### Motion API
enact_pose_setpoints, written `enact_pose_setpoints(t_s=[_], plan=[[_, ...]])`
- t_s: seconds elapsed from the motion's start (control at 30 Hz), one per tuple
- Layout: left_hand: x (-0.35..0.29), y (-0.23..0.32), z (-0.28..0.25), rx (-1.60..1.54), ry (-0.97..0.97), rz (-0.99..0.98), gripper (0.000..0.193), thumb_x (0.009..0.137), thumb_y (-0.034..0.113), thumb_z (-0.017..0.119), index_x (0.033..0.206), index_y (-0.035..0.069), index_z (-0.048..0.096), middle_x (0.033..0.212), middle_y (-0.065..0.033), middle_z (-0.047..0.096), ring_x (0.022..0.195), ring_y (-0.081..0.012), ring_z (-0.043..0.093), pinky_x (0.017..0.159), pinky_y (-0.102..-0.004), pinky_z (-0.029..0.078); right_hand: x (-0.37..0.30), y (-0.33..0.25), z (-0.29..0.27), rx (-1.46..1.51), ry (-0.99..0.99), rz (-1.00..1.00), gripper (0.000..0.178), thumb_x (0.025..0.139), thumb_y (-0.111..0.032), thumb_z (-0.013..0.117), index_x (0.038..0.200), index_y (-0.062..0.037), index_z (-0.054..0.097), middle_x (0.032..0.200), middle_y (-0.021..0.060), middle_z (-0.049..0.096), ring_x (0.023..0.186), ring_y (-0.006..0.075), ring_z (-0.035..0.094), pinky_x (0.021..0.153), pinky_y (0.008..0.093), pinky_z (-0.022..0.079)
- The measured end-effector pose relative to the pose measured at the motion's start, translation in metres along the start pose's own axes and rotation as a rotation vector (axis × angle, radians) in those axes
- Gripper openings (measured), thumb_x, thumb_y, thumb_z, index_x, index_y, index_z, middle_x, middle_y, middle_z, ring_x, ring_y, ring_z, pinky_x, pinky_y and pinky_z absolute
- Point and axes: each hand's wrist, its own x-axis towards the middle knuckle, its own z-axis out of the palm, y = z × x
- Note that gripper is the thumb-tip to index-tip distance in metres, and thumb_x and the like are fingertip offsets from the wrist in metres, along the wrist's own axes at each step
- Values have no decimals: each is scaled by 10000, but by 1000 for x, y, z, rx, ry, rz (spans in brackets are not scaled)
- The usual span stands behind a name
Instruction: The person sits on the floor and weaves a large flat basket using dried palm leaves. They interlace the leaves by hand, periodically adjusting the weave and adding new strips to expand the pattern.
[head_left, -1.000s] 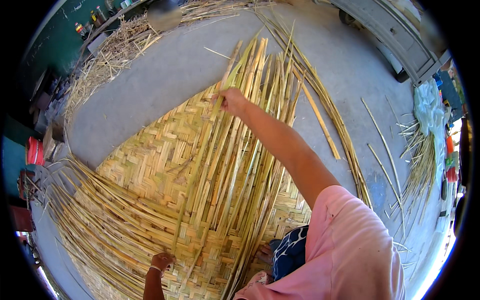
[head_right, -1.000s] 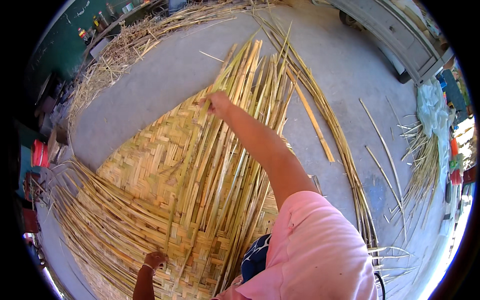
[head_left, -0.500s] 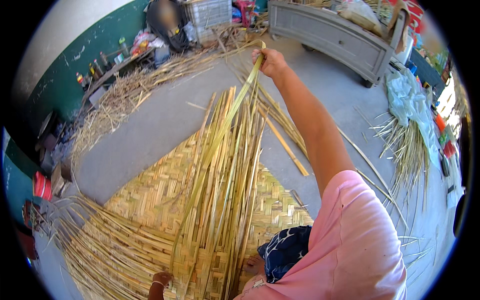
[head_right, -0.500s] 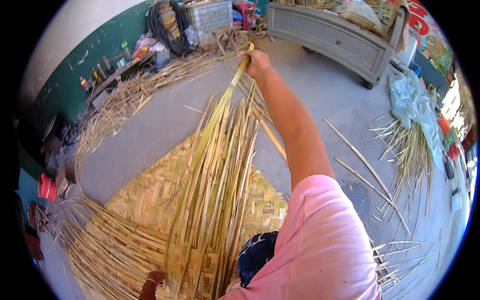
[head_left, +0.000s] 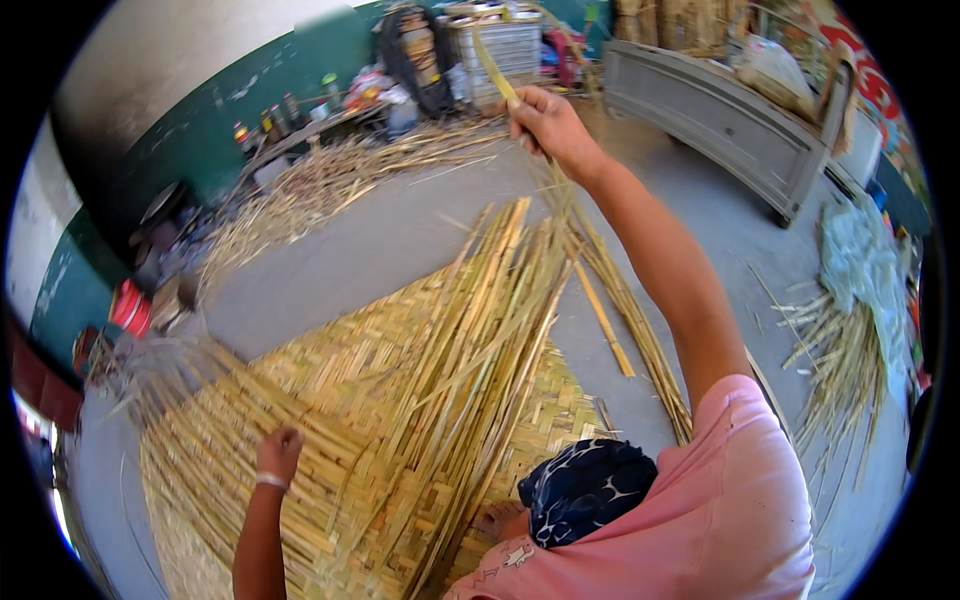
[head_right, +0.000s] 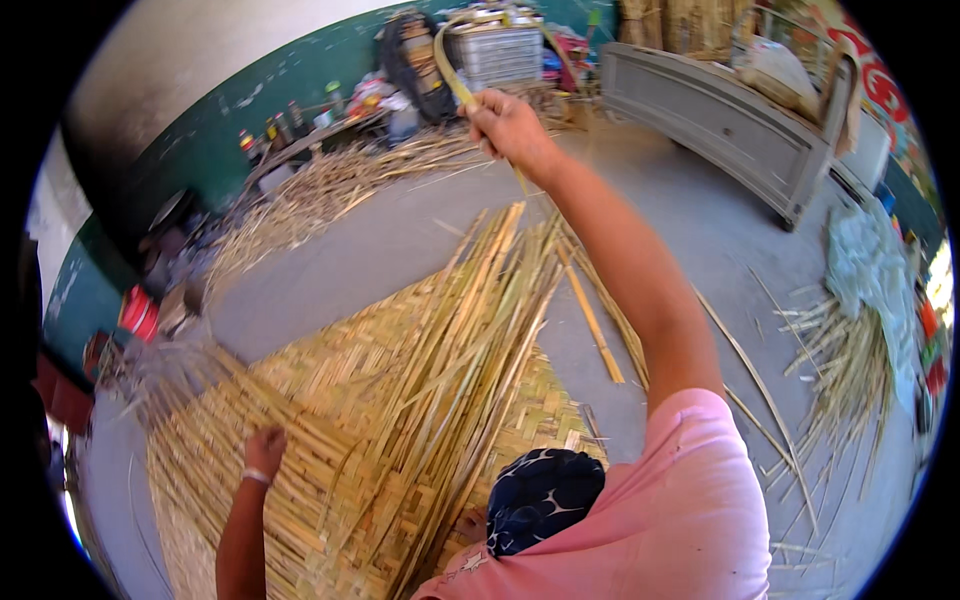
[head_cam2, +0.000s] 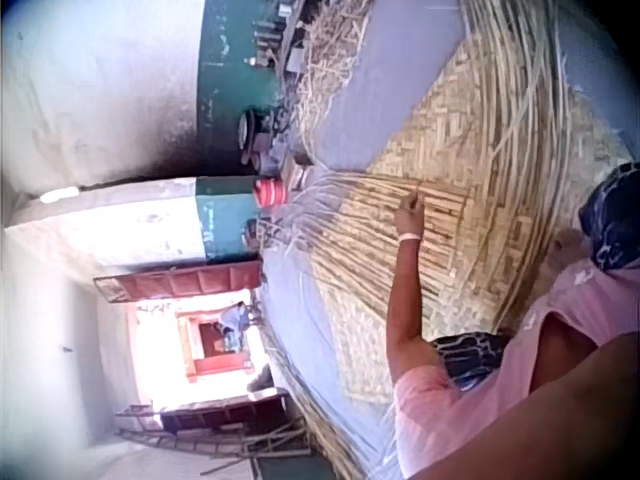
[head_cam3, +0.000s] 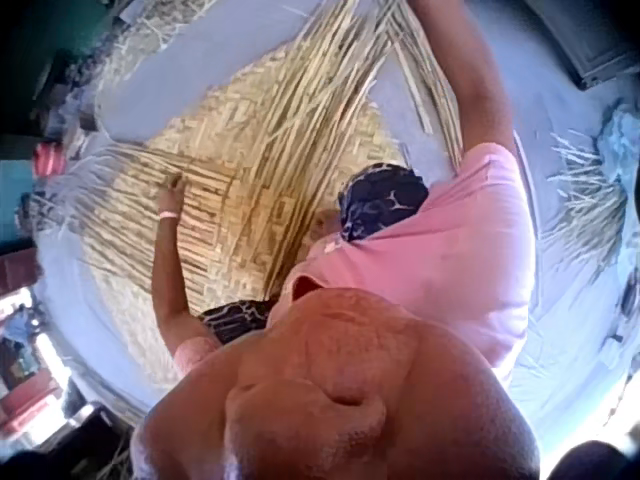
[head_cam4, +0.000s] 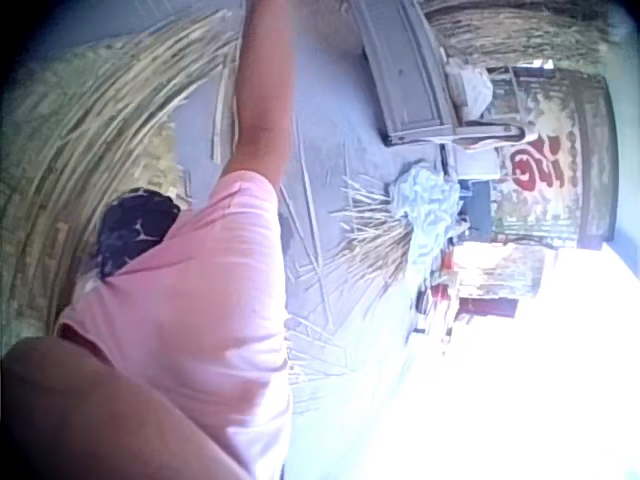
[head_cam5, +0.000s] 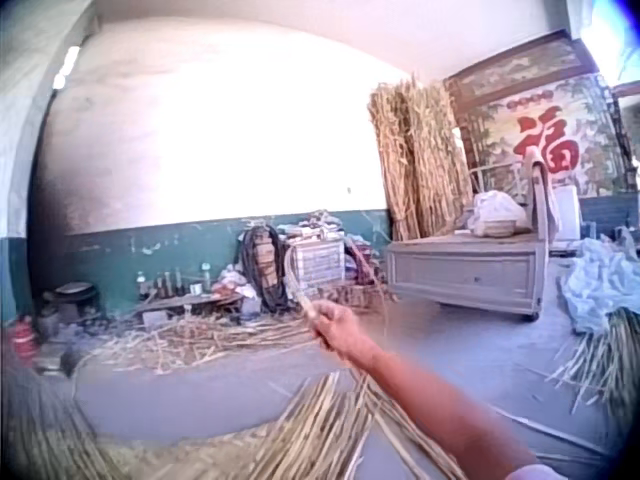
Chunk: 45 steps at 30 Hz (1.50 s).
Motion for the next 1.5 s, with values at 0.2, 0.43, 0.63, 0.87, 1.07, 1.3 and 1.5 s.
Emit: enact_pose_setpoints(t_s=[0.2, 0.43, 0.63, 0.87, 1.07, 1.3, 1.5], plan=[[7, 183, -60, 401, 622, 629, 400, 736, 98, 638, 1120, 56, 534, 1183, -104, 517, 1094, -313, 474, 911, -414, 367, -93, -2, 192, -333, -513, -226, 166, 899, -220, 511, 966, -95, 599, 684, 87, 586, 579, 222, 551, 544, 314, 442], [-20, 158, -67, 410, 99, 352, 244, 883, 182, 504, 1067, 35, 568, 889, -149, 621, 810, -307, 592, 764, -383, 455, -145, -8, 280, -569, -665, -641, 130, 846, -191, 503, 919, -131, 593, 753, 134, 617, 694, 350, 580, 584, 454, 441], [-49, 102, -48, 172, 163, 254, 177, 876, 161, 497, 975, 34, 573, 776, -183, 602, 724, -366, 573, 654, -410, 458, -157, -5, 318, -691, -804, -558, 133, 854, -207, 517, 931, -114, 574, 712, 138, 602, 660, 360, 566, 569, 451, 432], [-62, 73, -48, 414, 268, 113, 182, 877, 214, 453, 854, 59, 545, 708, -175, 583, 700, -362, 575, 628, -453, 451, -180, -22, 364, -785, -893, -507, 139, 808, -135, 461, 828, -64, 580, 701, 167, 604, 670, 360, 589, 578, 459, 453], [-49, 46, -15, 484, 116, -105, 182, 803, 194, 477, 874, 64, 583, 803, -184, 620, 763, -370, 591, 678, -467, 461, -204, -21, 385, -863, -1042, -478, 106, 783, -149, 488, 789, -71, 559, 648, 152, 594, 610, 351, 583, 538, 462, 445], [-65, -61, -24, 300, 170, -148, 285, 833, 285, 480, 778, 21, 572, 794, -247, 587, 765, -449, 533, 648, -525, 403, -156, 14, 348, -916, -780, -676, 200, 824, -194, 500, 993, -105, 557, 846, 97, 623, 770, 282, 619, 649, 437, 480], [-94, -24, 23, 317, -77, -75, 193, 867, 226, 491, 829, 49, 557, 676, -230, 572, 664, -418, 559, 583, -482, 438, -30, 84, 240, -1235, 646, -728, 199, 824, -165, 521, 955, -17, 499, 896, 131, 562, 847, 260, 528, 755, 396, 393]])
